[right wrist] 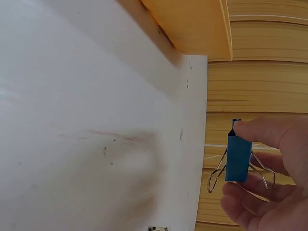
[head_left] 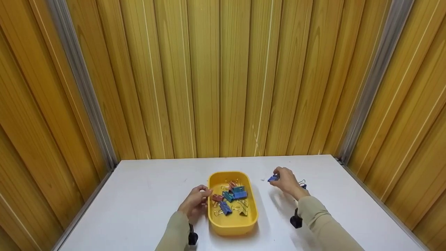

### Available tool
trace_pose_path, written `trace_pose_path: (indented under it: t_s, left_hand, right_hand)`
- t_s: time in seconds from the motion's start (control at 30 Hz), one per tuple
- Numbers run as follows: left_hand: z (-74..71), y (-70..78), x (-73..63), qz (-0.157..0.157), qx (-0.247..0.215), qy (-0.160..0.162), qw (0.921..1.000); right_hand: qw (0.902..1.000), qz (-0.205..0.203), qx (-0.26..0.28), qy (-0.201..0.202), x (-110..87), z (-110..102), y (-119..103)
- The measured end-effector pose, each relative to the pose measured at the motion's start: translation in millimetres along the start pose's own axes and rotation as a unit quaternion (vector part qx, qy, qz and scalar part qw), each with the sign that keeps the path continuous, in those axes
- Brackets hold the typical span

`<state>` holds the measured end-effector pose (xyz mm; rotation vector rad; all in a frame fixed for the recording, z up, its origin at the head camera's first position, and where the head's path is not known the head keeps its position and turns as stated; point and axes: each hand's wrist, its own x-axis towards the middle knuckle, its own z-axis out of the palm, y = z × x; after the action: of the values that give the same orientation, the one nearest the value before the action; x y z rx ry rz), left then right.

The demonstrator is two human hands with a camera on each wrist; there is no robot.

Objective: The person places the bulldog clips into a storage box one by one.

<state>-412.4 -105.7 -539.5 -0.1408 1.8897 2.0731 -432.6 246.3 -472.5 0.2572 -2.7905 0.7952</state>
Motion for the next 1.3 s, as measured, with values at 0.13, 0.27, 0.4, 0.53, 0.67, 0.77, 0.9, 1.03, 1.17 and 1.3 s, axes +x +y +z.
trace_pose_path:
  t_s: [0.13, 0.27, 0.4, 0.53, 0.67, 0.77, 0.9, 1.03, 1.17, 1.3]
  left_hand:
    - [1.3, 0.1, 0.2, -0.014, -0.019, 0.005, 0.9997]
    - [2.2, -0.1, 1.1, -0.006, -0.010, 0.000, 0.9999]
    - [3.5, 0.0, 1.9, 0.002, -0.004, -0.010, 0.9999]
    - [4.5, -0.1, 1.9, 0.009, -0.002, -0.017, 0.9998]
    - [4.8, 0.2, 1.3, 0.010, -0.005, -0.018, 0.9998]
    - [5.1, 0.8, 1.2, 0.006, -0.008, -0.013, 0.9999]
    - [6.9, 0.8, 2.1, 0.007, -0.005, -0.011, 0.9999]
    - [8.3, 0.6, 1.8, 0.006, -0.010, -0.011, 0.9999]
    - [8.5, -0.4, 1.3, -0.007, -0.023, -0.004, 0.9997]
    - [8.6, -0.9, 1.2, -0.004, -0.014, -0.002, 0.9999]
  right_hand:
    - [0.9999, -0.014, 0.004, 0.004, 2.9, 1, -9]
    - [0.9998, -0.017, 0.005, 0.004, 6.1, 2, -18]
    - [0.9997, -0.023, 0.007, 0.007, 8.7, 5, -27]
    - [0.9989, -0.044, 0.008, 0.016, 10.3, 8, -35]
    - [0.9982, -0.054, 0.017, 0.020, 12.1, 12, -45]
    - [0.9981, -0.054, 0.025, 0.015, 13.4, 14, -52]
    - [0.9979, -0.058, 0.028, 0.009, 14.8, 15, -62]
    - [0.9975, -0.066, 0.026, 0.006, 15.2, 18, -70]
    - [0.9977, -0.061, 0.029, -0.008, 14.8, 24, -78]
    - [0.9975, -0.059, 0.035, -0.018, 14.6, 29, -85]
